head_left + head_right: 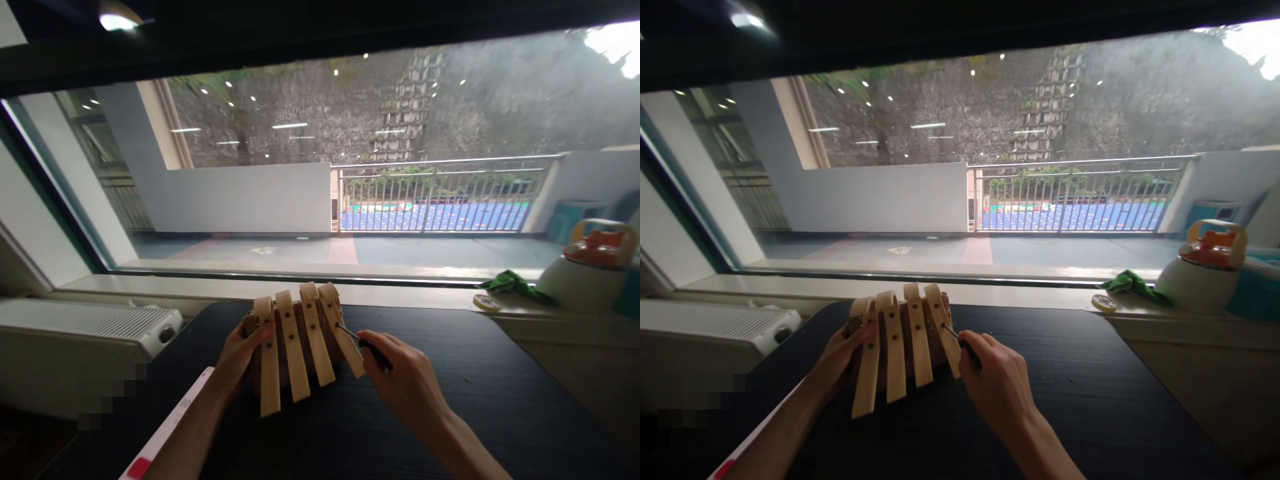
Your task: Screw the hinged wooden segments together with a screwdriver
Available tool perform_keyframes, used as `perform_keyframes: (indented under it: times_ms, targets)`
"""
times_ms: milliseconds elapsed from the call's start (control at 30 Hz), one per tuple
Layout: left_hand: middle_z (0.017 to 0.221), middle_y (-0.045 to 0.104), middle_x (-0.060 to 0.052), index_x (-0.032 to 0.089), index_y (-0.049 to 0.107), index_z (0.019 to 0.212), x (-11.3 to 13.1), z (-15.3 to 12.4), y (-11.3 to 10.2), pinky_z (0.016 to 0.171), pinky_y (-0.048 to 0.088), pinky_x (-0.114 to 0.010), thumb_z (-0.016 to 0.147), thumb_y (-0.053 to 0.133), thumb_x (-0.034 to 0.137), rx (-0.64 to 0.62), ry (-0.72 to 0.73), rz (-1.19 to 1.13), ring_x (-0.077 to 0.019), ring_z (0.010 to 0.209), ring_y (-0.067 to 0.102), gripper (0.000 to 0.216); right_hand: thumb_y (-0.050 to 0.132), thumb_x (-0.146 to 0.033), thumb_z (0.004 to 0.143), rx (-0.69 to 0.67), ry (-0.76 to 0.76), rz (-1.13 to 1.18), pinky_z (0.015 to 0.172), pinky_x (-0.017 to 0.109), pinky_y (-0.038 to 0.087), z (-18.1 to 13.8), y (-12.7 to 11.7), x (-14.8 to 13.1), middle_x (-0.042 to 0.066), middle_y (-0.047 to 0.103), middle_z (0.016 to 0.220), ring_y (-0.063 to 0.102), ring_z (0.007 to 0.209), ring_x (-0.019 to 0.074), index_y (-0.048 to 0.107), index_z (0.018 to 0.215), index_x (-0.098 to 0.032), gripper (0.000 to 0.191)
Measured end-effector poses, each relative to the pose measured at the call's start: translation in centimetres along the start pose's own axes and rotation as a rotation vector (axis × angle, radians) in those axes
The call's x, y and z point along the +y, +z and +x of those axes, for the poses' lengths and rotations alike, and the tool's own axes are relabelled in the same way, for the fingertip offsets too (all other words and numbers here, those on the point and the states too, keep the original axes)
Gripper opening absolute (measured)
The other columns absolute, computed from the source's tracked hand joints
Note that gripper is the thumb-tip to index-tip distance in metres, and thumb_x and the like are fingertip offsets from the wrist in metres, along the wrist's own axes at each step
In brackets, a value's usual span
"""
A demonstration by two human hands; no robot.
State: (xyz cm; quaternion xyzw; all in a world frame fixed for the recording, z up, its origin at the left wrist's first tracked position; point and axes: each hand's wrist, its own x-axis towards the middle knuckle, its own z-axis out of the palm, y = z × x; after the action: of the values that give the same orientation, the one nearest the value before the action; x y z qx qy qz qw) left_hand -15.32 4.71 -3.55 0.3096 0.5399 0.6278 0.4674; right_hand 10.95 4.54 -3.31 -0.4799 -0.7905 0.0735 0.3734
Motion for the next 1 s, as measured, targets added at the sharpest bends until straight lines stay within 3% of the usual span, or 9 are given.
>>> perform_keyframes:
  times_ms: [200, 367, 467, 667, 800, 933, 1000]
  targets:
    - [0.074, 0.07, -0.001, 0.018, 0.059, 0.094, -0.2, 0.0, -0.2, 0.063, 0.054, -0.031, 0.048, 0.084, 0.033, -0.013, 0.022, 0.013, -0.0224, 0.069, 0.068, 0.055, 0.044, -0.021, 0.089, 0.015, -0.157, -0.179, 0.056, 0.025, 0.036, -0.3, -0.1, -0.4, 0.003, 0.064, 0.075, 0.059, 0.063, 0.0144, 0.066, 0.103, -0.021, 0.026]
    - [0.091, 0.07, -0.003, 0.018, 0.059, 0.103, -0.3, -0.2, -0.5, 0.073, 0.053, -0.03, 0.05, 0.084, 0.035, -0.103, 0.159, 0.17, -0.0239, 0.085, 0.066, 0.062, 0.044, -0.014, 0.088, 0.018, -0.201, -0.28, 0.054, 0.026, 0.031, -0.3, -0.7, -0.7, 0.002, 0.058, 0.071, 0.054, 0.061, 0.014, 0.066, 0.1, -0.02, 0.026]
    - [0.103, 0.068, -0.006, 0.02, 0.054, 0.117, 0.3, -0.6, -1.4, 0.083, 0.05, -0.032, 0.055, 0.082, 0.036, -0.247, 0.146, 0.279, -0.0268, 0.099, 0.063, 0.069, 0.044, -0.018, 0.09, -0.008, -0.157, -0.222, 0.056, 0.026, 0.032, -0.1, -1.0, -0.1, 0.001, 0.058, 0.073, 0.054, 0.064, 0.0137, 0.065, 0.101, -0.022, 0.024]
    - [0.138, 0.048, -0.009, 0.026, 0.043, 0.133, 3.8, 0.0, -3.3, 0.097, 0.042, -0.042, 0.066, 0.068, 0.059, -0.724, -0.019, 0.367, -0.0345, 0.125, 0.045, 0.079, 0.044, -0.02, 0.089, -0.037, -0.116, -0.133, 0.058, 0.025, 0.035, 0.3, -0.5, 1.0, 0.001, 0.061, 0.077, 0.057, 0.066, 0.0132, 0.064, 0.104, -0.025, 0.025]
    - [0.144, 0.041, -0.006, 0.028, 0.038, 0.138, 6.8, 1.0, 0.1, 0.107, 0.031, -0.038, 0.072, 0.062, 0.058, -0.903, -0.006, 0.502, -0.0289, 0.134, 0.033, 0.076, 0.044, -0.022, 0.09, -0.053, -0.102, -0.107, 0.061, 0.025, 0.038, 0.3, -0.1, 1.0, 0.002, 0.064, 0.083, 0.06, 0.071, 0.0144, 0.064, 0.105, -0.025, 0.025]
    - [0.143, 0.042, -0.004, 0.027, 0.038, 0.137, 8.7, 2.2, 5.1, 0.104, 0.035, -0.033, 0.066, 0.072, 0.047, -1.036, -0.089, 0.712, -0.0278, 0.132, 0.036, 0.081, 0.046, -0.018, 0.087, -0.036, -0.063, -0.062, 0.066, 0.027, 0.041, 0.4, -0.1, 1.3, 0.004, 0.067, 0.093, 0.063, 0.077, 0.0169, 0.061, 0.109, -0.022, 0.027]
    - [0.14, 0.046, -0.004, 0.028, 0.037, 0.138, 9.3, 2.8, 6.8, 0.096, 0.042, -0.031, 0.065, 0.072, 0.044, -1.033, -0.183, 0.792, -0.0275, 0.128, 0.042, 0.082, 0.048, -0.015, 0.084, -0.021, -0.036, -0.034, 0.069, 0.027, 0.043, 0.5, 0.0, 1.6, 0.004, 0.068, 0.098, 0.064, 0.08, 0.0179, 0.06, 0.11, -0.02, 0.029]
